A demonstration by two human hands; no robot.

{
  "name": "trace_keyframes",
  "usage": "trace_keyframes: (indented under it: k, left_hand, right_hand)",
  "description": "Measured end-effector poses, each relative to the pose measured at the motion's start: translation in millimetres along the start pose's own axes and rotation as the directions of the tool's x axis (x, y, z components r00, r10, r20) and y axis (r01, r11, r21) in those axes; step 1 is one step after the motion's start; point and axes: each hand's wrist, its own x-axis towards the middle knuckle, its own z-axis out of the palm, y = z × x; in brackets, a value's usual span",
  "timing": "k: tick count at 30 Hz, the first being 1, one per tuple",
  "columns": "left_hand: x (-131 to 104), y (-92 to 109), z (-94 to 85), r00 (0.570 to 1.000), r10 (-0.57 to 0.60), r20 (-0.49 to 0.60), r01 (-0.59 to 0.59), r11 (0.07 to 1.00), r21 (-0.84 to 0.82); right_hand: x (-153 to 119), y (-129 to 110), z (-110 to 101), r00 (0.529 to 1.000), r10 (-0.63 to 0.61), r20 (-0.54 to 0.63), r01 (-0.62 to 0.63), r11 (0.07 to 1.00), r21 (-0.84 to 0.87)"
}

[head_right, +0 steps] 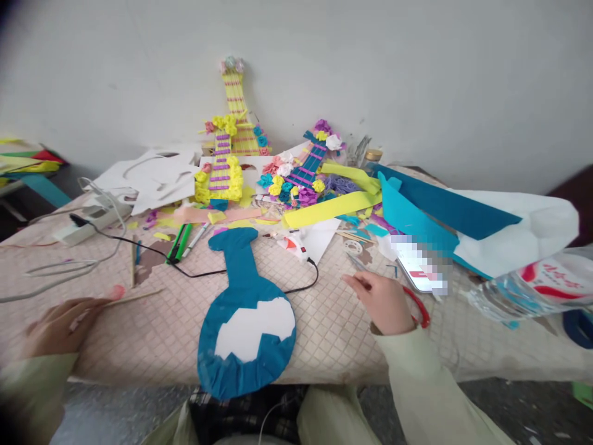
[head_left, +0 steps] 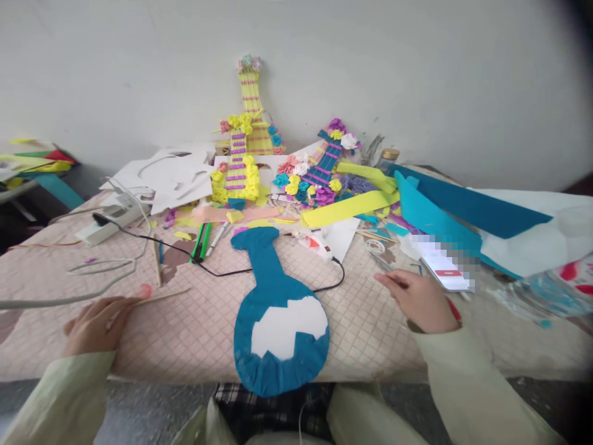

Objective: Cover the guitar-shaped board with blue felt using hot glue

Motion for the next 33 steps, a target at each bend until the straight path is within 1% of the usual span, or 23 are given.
trace_keyframes:
  k: [2,4,5,7,8,9,10,11,12,14,16,18,20,22,23,24,26,27,28,30,32,33]
  left_hand:
    - [7.9,6.2,-2.3,0.997,-0.068,-0.045,0.069,0.997,0.026]
    - [14.8,15.6,-5.7,0.995,-0.072,-0.069,0.076,0.995,0.065]
    - [17.0,21.5,-8.2,0.995,-0.052,-0.087,0.060,0.994,0.089]
    - [17.7,37.6,-14.6,0.992,0.024,-0.124,-0.011,0.994,0.109]
    - [16.0,48.9,-17.9,0.987,0.053,-0.149,-0.037,0.994,0.107]
    - [13.0,62.5,-20.9,0.985,0.096,-0.145,-0.088,0.994,0.062]
    - [8.7,78.5,-23.2,0.982,0.158,-0.100,-0.162,0.986,-0.038]
    - [3.6,96.3,-24.3,0.977,0.210,-0.028,-0.211,0.965,-0.153]
    - [-2.3,115.1,-23.9,0.964,0.252,0.090,-0.220,0.938,-0.267]
    - [-14.2,151.5,-18.6,0.929,0.292,0.229,-0.176,0.890,-0.421]
    - [-24.2,179.9,-7.6,0.906,0.300,0.299,-0.128,0.867,-0.481]
    - [-30.4,196.4,6.2,0.899,0.288,0.329,-0.095,0.863,-0.497]
    - [-32.4,202.5,19.0,0.892,0.279,0.355,-0.041,0.834,-0.550]
    - [-31.0,203.6,26.9,0.880,0.255,0.402,0.078,0.755,-0.651]
    - [-29.0,204.0,28.1,0.863,0.245,0.442,0.163,0.692,-0.703]
    - [-26.4,204.8,27.4,0.837,0.244,0.490,0.252,0.623,-0.740]
    - [-19.2,208.5,21.4,0.771,0.271,0.576,0.400,0.498,-0.770]
    - [-14.8,211.3,17.1,0.745,0.291,0.600,0.446,0.452,-0.773]
    - [-10.0,214.7,12.7,0.730,0.314,0.607,0.474,0.408,-0.780]
    - [1.4,222.6,6.0,0.715,0.356,0.601,0.520,0.304,-0.798]
    - [16.2,232.6,3.6,0.709,0.360,0.607,0.579,0.195,-0.792]
    - [25.4,238.8,4.0,0.712,0.334,0.618,0.607,0.150,-0.780]
  right_hand:
    - [12.9,-2.5,6.0,0.997,-0.069,0.019,0.071,0.990,-0.121]
    - [26.8,-7.0,14.5,0.995,-0.089,0.041,0.094,0.986,-0.136]
    - [34.3,-10.4,19.3,0.995,-0.092,0.048,0.097,0.989,-0.110]
    - [50.0,-20.5,29.9,0.993,-0.095,0.066,0.098,0.994,-0.040]
    - [58.0,-27.0,35.9,0.992,-0.094,0.083,0.095,0.995,-0.015]
    - [65.9,-34.3,42.3,0.990,-0.093,0.105,0.094,0.996,-0.002]
    - [73.4,-41.9,49.1,0.988,-0.093,0.127,0.093,0.996,0.007]
    - [80.4,-49.4,56.2,0.985,-0.093,0.147,0.091,0.996,0.015]
    - [86.6,-56.4,63.1,0.982,-0.091,0.167,0.087,0.996,0.025]
    - [96.1,-67.0,75.1,0.977,-0.084,0.194,0.075,0.996,0.053]
    - [101.5,-72.1,82.7,0.977,-0.070,0.199,0.052,0.994,0.096]
    - [103.1,-71.5,85.1,0.980,-0.054,0.194,0.022,0.986,0.162]
    - [101.9,-67.1,83.5,0.982,-0.033,0.184,-0.014,0.969,0.248]
    - [98.7,-62.0,79.8,0.987,0.005,0.161,-0.061,0.936,0.346]
    - [96.8,-60.2,77.4,0.989,0.032,0.143,-0.088,0.911,0.402]
    - [94.9,-59.6,74.7,0.990,0.061,0.124,-0.113,0.877,0.467]
    - [92.1,-62.6,67.8,0.990,0.110,0.086,-0.140,0.778,0.613]
    - [91.7,-66.2,63.3,0.990,0.125,0.071,-0.140,0.719,0.681]
    - [92.2,-70.7,57.9,0.989,0.133,0.058,-0.132,0.665,0.735]
    - [96.1,-80.8,45.3,0.991,0.135,0.024,-0.092,0.525,0.846]
    - [103.3,-88.8,32.2,0.993,0.121,-0.012,-0.028,0.317,0.948]
    - [107.4,-91.2,26.7,0.994,0.110,-0.024,0.000,0.216,0.976]
